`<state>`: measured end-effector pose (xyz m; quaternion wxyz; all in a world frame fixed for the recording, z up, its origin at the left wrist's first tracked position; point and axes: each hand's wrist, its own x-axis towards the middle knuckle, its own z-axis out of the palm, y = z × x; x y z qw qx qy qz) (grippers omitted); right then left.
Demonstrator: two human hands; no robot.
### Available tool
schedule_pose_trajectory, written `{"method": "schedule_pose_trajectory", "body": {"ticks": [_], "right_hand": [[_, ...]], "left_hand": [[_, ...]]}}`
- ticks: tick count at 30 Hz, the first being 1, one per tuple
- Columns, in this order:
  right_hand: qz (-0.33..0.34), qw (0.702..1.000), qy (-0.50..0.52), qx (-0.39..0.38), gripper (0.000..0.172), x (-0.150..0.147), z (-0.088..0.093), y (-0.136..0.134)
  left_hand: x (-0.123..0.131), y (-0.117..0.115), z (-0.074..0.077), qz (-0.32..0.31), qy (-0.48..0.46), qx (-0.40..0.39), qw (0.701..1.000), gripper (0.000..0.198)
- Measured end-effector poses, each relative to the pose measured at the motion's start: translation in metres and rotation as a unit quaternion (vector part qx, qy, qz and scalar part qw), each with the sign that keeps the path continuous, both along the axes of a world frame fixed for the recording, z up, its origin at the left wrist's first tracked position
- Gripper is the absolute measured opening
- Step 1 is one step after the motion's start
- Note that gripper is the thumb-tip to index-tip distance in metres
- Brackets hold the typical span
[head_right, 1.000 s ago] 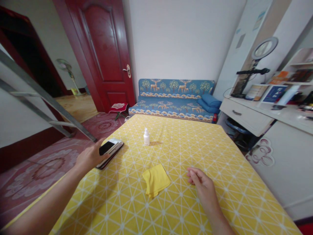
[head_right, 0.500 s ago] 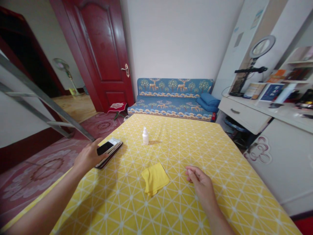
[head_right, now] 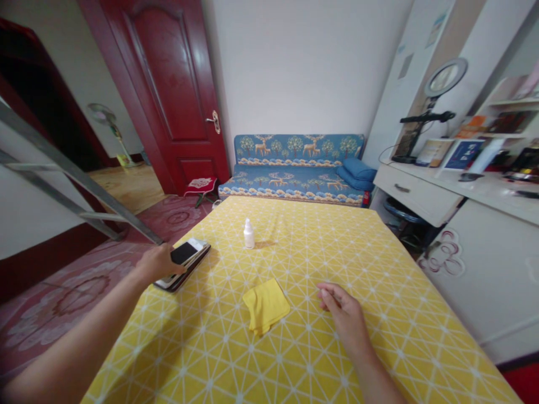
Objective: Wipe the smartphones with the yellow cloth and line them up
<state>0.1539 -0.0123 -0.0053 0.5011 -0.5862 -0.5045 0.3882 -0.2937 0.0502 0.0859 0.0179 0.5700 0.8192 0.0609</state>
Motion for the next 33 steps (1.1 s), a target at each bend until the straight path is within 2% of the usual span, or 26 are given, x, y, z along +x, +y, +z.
{"method": "schedule_pose_trajectory", "body": {"ticks": [3,6,8,9,10,11,14,15,16,18,21,23,24,28,31,33], "right_hand": [[0.004,1.000,-0.016,0.006,0.043,0.002,-0.002,0.001],[0.006,0.999,-0.049,0.011,0.040,0.002,-0.005,0.001],[0.011,0.995,-0.098,0.021,0.036,-0.004,-0.005,0.001],[0.016,0.991,-0.127,0.033,0.034,-0.009,-0.004,0.000],[0.023,0.986,-0.155,0.050,0.031,-0.018,-0.002,-0.002],[0.035,0.980,-0.183,0.072,0.028,-0.028,0.001,-0.004],[0.107,0.949,-0.266,0.130,0.023,-0.072,0.014,-0.018],[0.126,0.933,-0.307,0.139,0.026,-0.088,0.019,-0.023],[0.133,0.918,-0.346,0.143,0.037,-0.104,0.023,-0.028],[0.138,0.888,-0.410,0.155,0.052,-0.128,0.026,-0.033],[0.110,0.860,-0.470,0.163,0.040,-0.139,0.019,-0.029],[0.064,0.868,-0.469,0.147,0.034,-0.128,0.011,-0.019],[0.040,0.883,-0.447,0.140,0.032,-0.119,0.007,-0.014],[-0.075,0.967,-0.223,0.102,0.024,-0.079,-0.001,0.002],[-0.141,0.987,-0.060,0.044,0.035,-0.067,0.001,0.005],[-0.147,0.988,-0.018,0.038,0.040,-0.069,0.002,0.003]], "left_hand": [[0.011,-0.010,0.003,-0.002,0.038,0.033,0.999,0.058],[0.025,-0.022,0.006,-0.006,0.021,0.107,0.994,0.056],[0.037,-0.027,0.007,-0.013,-0.066,0.155,0.986,0.054],[0.045,-0.030,0.006,-0.027,-0.145,0.175,0.973,0.052],[0.054,-0.032,0.004,-0.052,-0.253,0.187,0.948,0.051],[0.065,-0.034,0.002,-0.071,-0.379,0.188,0.903,0.050],[0.103,-0.038,-0.007,-0.074,-0.662,0.126,0.735,0.045],[0.117,-0.039,-0.010,-0.082,-0.719,0.105,0.682,0.042],[0.130,-0.040,-0.013,-0.085,-0.760,0.090,0.638,0.040],[0.154,-0.041,-0.018,-0.095,-0.815,0.062,0.568,0.039],[0.177,-0.041,-0.028,-0.098,-0.868,0.012,0.486,0.040],[0.183,-0.040,-0.036,-0.106,-0.891,-0.021,0.441,0.042],[0.184,-0.039,-0.040,-0.108,-0.899,-0.037,0.422,0.043],[0.184,-0.038,-0.056,-0.102,-0.919,-0.103,0.367,0.049],[0.187,-0.041,-0.065,-0.090,-0.916,-0.134,0.368,0.049],[0.190,-0.043,-0.068,-0.096,-0.908,-0.138,0.384,0.046]]}}
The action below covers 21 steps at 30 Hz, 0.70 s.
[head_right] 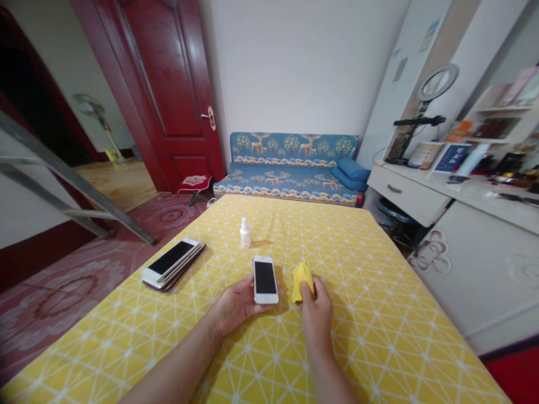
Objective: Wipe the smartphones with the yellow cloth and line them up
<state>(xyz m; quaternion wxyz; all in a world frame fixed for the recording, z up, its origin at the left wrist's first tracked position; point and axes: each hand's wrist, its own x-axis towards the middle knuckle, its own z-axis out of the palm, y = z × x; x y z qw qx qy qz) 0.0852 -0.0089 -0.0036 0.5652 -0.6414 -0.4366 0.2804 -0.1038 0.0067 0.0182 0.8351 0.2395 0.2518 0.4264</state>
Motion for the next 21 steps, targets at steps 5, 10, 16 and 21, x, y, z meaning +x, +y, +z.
{"method": "schedule_pose_trajectory", "body": {"ticks": [5,10,16,21], "right_hand": [[0.046,0.991,-0.087,0.087,0.036,-0.017,0.002,-0.005],[0.145,0.952,-0.224,0.147,0.032,-0.028,0.006,-0.013],[0.210,0.886,-0.315,0.267,0.045,-0.038,0.017,-0.028],[0.265,0.848,-0.349,0.298,0.051,-0.049,0.029,-0.038]], "left_hand": [[0.003,-0.003,-0.001,-0.005,0.012,0.054,0.998,0.041],[0.002,-0.006,-0.001,-0.003,0.003,0.077,0.997,0.035],[0.003,-0.007,-0.001,0.045,0.021,0.056,0.997,0.026],[0.004,-0.007,0.003,0.044,0.029,0.002,0.999,0.019]]}}
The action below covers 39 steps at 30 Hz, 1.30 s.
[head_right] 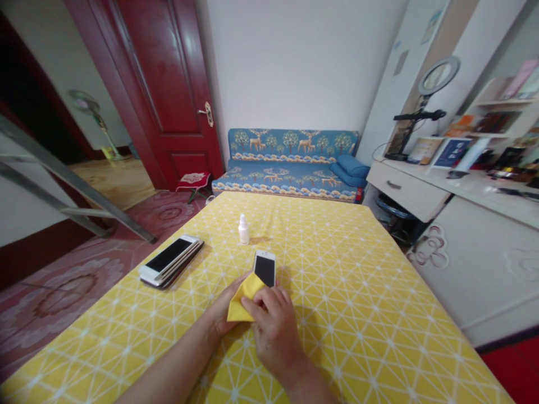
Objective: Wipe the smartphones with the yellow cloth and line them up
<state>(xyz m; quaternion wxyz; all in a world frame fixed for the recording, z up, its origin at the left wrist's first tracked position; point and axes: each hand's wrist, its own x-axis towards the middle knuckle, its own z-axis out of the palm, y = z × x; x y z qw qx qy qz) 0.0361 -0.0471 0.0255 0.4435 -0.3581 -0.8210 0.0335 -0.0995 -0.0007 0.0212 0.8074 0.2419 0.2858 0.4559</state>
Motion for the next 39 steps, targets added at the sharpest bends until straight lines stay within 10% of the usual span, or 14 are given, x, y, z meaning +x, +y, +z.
{"method": "schedule_pose_trajectory", "body": {"ticks": [24,34,39], "right_hand": [[-0.163,0.938,0.290,-0.096,0.028,0.034,-0.017,0.030],[-0.145,0.956,0.251,-0.054,0.033,0.032,-0.013,0.024],[-0.095,0.972,0.211,-0.047,0.039,0.027,-0.010,0.020]], "left_hand": [[0.002,-0.016,0.011,-0.162,0.165,0.177,0.957,0.057],[0.005,-0.017,0.010,-0.111,0.099,0.178,0.973,0.060],[0.006,-0.012,0.003,-0.007,0.087,0.101,0.991,0.096]]}}
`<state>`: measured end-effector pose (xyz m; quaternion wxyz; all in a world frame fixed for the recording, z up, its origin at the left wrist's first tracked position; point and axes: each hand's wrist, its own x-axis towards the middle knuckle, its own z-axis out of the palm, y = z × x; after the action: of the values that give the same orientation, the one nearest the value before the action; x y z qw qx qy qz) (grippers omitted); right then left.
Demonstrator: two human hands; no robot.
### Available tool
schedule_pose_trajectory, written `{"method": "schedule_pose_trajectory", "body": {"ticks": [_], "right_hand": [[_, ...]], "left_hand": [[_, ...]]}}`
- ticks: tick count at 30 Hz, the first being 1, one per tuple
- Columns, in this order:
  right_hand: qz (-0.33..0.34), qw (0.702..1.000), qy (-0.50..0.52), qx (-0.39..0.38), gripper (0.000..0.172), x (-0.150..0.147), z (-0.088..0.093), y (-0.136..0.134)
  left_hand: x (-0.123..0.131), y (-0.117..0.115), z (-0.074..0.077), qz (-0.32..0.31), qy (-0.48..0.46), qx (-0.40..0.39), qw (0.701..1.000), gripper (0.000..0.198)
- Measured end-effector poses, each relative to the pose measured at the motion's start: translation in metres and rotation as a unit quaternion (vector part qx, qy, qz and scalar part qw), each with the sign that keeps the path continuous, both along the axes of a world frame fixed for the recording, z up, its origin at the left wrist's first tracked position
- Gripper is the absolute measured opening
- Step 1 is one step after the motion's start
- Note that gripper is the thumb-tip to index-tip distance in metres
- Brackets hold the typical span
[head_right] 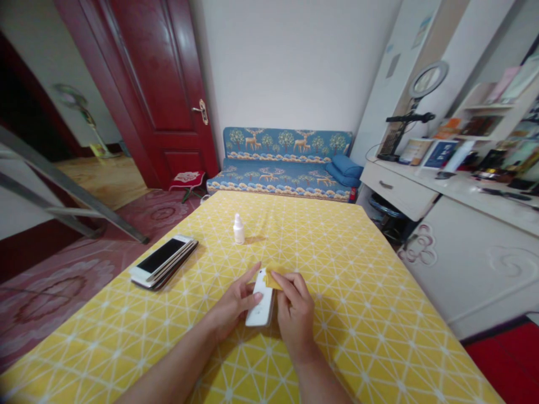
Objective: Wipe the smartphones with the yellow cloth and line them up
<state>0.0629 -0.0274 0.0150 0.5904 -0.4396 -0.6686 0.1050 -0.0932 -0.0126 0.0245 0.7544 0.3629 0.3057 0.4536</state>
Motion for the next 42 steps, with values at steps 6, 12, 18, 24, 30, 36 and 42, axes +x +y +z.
{"method": "schedule_pose_trajectory", "body": {"ticks": [6,12,18,24,30,36,42], "right_hand": [[0.070,0.997,-0.029,-0.001,0.041,-0.005,0.001,-0.004],[0.065,0.986,-0.151,0.026,0.029,-0.005,0.008,-0.012],[0.077,0.968,-0.239,0.024,0.023,-0.013,0.013,-0.018],[0.044,0.972,-0.229,0.019,0.029,-0.022,0.008,-0.018],[-0.009,0.972,-0.227,0.062,0.027,-0.020,0.004,-0.009],[-0.094,0.969,-0.209,0.088,0.027,-0.005,0.007,-0.004],[-0.151,0.979,-0.124,0.057,0.022,0.011,0.000,0.009]], "left_hand": [[0.000,0.008,-0.005,0.113,-0.050,-0.065,0.990,0.098],[-0.003,0.010,-0.005,0.098,-0.064,-0.055,0.992,0.041],[-0.007,0.012,-0.005,0.041,-0.105,-0.071,0.991,0.038],[-0.002,0.006,-0.001,0.030,-0.103,-0.034,0.994,0.052],[0.001,0.000,0.003,-0.010,-0.058,-0.035,0.998,0.051],[0.001,0.000,0.004,-0.047,-0.068,-0.021,0.996,0.053],[-0.002,0.000,0.000,-0.064,-0.063,-0.018,0.996,0.054]]}}
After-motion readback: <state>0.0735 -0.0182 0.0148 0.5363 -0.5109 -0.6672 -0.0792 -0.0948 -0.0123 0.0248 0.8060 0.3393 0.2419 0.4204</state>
